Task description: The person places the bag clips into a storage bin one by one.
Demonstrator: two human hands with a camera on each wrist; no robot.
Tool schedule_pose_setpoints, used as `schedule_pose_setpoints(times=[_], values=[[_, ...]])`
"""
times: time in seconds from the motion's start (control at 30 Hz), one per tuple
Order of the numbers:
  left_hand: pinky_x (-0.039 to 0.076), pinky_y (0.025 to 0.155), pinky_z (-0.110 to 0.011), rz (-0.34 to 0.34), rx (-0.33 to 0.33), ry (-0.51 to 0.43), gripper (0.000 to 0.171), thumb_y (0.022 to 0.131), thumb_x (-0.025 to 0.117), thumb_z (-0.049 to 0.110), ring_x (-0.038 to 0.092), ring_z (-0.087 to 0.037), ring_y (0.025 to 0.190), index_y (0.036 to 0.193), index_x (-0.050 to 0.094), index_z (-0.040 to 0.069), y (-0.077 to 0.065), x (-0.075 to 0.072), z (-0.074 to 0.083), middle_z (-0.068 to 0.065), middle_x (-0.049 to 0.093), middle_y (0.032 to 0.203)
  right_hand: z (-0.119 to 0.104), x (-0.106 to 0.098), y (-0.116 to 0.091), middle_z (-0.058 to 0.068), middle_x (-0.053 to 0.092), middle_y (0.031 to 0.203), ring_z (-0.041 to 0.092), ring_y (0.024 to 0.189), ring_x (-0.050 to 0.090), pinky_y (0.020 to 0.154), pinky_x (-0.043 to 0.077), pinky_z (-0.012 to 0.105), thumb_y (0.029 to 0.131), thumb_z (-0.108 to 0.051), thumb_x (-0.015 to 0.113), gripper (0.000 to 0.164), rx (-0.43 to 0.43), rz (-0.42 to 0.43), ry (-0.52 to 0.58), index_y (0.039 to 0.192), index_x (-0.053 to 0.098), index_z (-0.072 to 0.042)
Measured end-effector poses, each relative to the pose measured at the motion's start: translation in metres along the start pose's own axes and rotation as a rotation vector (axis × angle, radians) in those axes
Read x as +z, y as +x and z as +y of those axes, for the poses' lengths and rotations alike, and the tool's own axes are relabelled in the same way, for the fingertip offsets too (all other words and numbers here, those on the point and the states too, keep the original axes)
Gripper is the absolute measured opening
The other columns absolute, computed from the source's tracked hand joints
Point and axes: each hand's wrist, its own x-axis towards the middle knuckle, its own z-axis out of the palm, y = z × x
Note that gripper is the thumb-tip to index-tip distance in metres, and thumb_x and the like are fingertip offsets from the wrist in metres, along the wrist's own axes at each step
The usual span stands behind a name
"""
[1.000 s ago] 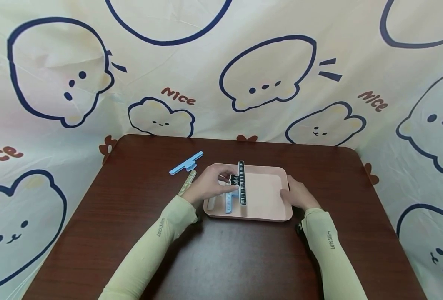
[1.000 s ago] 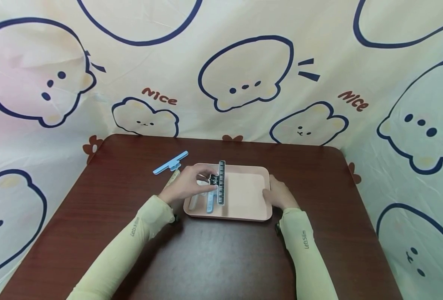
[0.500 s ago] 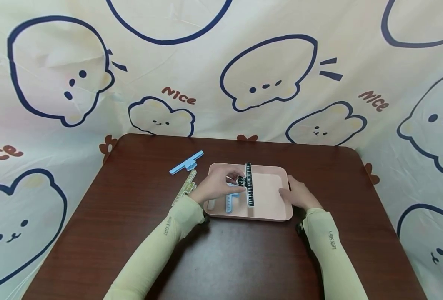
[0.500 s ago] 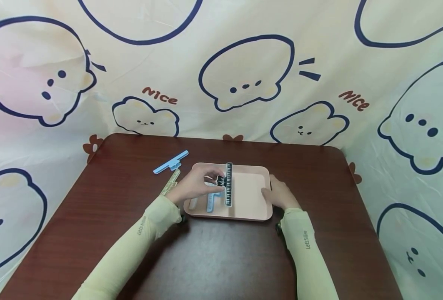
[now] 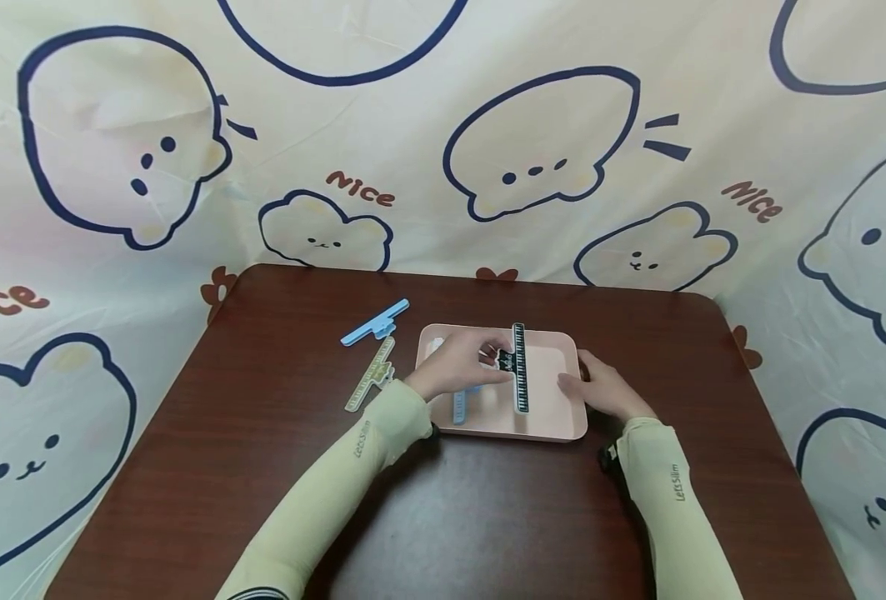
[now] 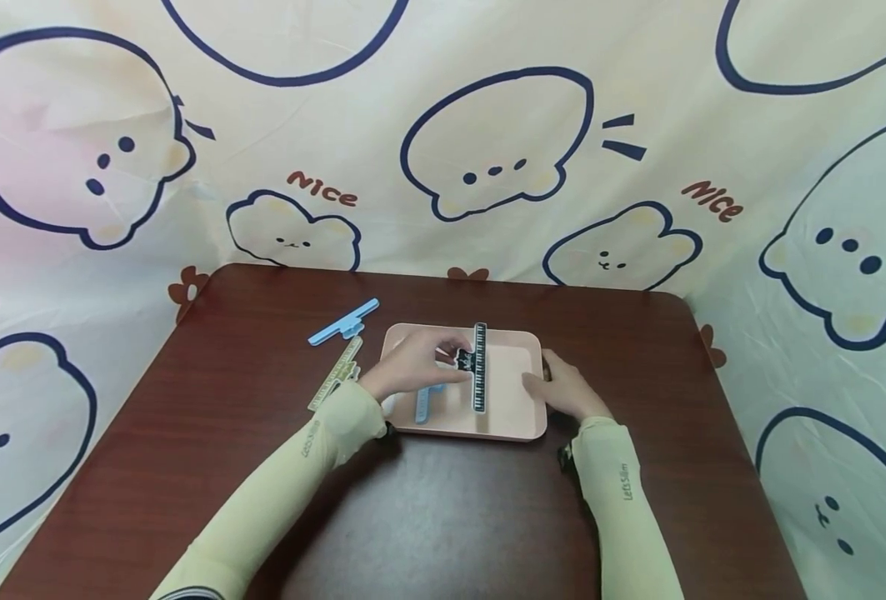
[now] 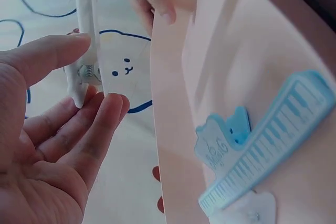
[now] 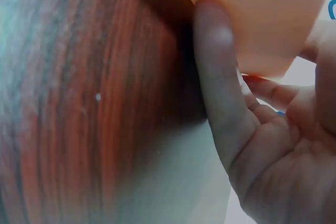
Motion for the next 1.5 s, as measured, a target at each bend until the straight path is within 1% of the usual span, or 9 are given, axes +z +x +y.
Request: schedule_pose_setpoints(times=[0.07,0.17,0.27,0.37,0.63,0.87,1.13,1.3,1.5], values=[[0.057,0.088,-0.025,-0.009,0.004,0.014,0.034,0.087,0.085,0.024,0.071,-0.018,0.101,0.117,0.071,0.013,0.004,0.002,0.002,0.000,0.071,0.110,0.002,-0.001,0.000,0.025,0.046,0.154,0.038,0.128,0.056,0.107,0.048,0.060,0.102,-0.051,0.058,0.084,-0.011,-0.014,0.016,0.165,0.020,-0.009],[0.056,0.086,-0.022,-0.017,0.011,0.022,0.034,0.087,0.085,0.024,0.071,-0.016,0.098,0.115,0.072,0.013,0.010,0.006,0.003,-0.001,0.072,0.108,0.005,-0.003,0.001,0.025,0.051,0.146,0.034,0.113,0.064,0.092,0.060,0.048,0.105,-0.048,0.056,0.077,-0.026,-0.041,0.057,0.163,0.024,-0.010],[0.055,0.086,-0.020,-0.022,0.013,0.022,0.032,0.086,0.086,0.023,0.071,-0.016,0.097,0.113,0.072,0.012,0.014,0.010,0.005,-0.001,0.072,0.106,0.007,-0.004,0.000,0.025,0.050,0.146,0.030,0.108,0.066,0.082,0.063,0.040,0.108,-0.044,0.052,0.070,-0.027,-0.061,0.114,0.162,0.026,-0.010],[0.055,0.086,-0.020,-0.029,0.003,0.019,0.032,0.086,0.086,0.023,0.071,-0.017,0.098,0.113,0.072,0.013,0.018,0.013,0.007,-0.001,0.072,0.106,0.008,-0.006,-0.001,0.026,0.048,0.148,0.030,0.107,0.065,0.082,0.063,0.039,0.110,-0.041,0.048,0.066,-0.019,-0.075,0.172,0.163,0.025,-0.009],[0.052,0.081,-0.019,-0.041,0.007,0.055,0.034,0.084,0.088,0.024,0.067,-0.013,0.092,0.111,0.071,0.012,0.029,0.019,0.009,-0.001,0.072,0.103,0.012,-0.007,-0.001,0.024,0.056,0.130,0.024,0.090,0.065,0.077,0.062,0.036,0.113,-0.035,0.040,0.057,-0.009,-0.084,0.252,0.163,0.028,-0.011],[0.050,0.080,-0.019,-0.059,-0.009,0.061,0.033,0.081,0.090,0.022,0.066,-0.014,0.090,0.106,0.071,0.012,0.034,0.025,0.007,-0.001,0.070,0.101,0.009,-0.008,-0.004,0.023,0.056,0.128,0.024,0.091,0.064,0.078,0.062,0.035,0.113,-0.036,0.039,0.056,-0.003,-0.095,0.269,0.163,0.028,-0.014],[0.048,0.075,-0.020,-0.095,-0.011,0.128,0.031,0.081,0.091,0.020,0.060,-0.011,0.083,0.103,0.072,0.009,0.040,0.031,0.007,-0.001,0.072,0.095,0.011,-0.008,-0.004,0.022,0.056,0.125,0.024,0.090,0.064,0.077,0.062,0.036,0.113,-0.035,0.039,0.056,-0.004,-0.103,0.287,0.163,0.027,-0.014],[0.048,0.077,-0.019,-0.113,-0.020,0.183,0.031,0.081,0.091,0.022,0.059,-0.009,0.084,0.103,0.072,0.011,0.045,0.038,0.005,0.001,0.072,0.095,0.013,-0.008,-0.002,0.023,0.055,0.127,0.025,0.091,0.064,0.077,0.062,0.037,0.113,-0.034,0.040,0.056,-0.009,-0.104,0.300,0.163,0.027,-0.013],[0.048,0.078,-0.018,-0.127,-0.034,0.181,0.033,0.081,0.091,0.021,0.059,-0.009,0.086,0.106,0.071,0.011,0.049,0.045,0.009,0.001,0.070,0.099,0.014,-0.009,-0.003,0.025,0.052,0.134,0.025,0.093,0.064,0.078,0.062,0.038,0.112,-0.034,0.041,0.058,-0.014,-0.110,0.297,0.164,0.025,-0.013]])
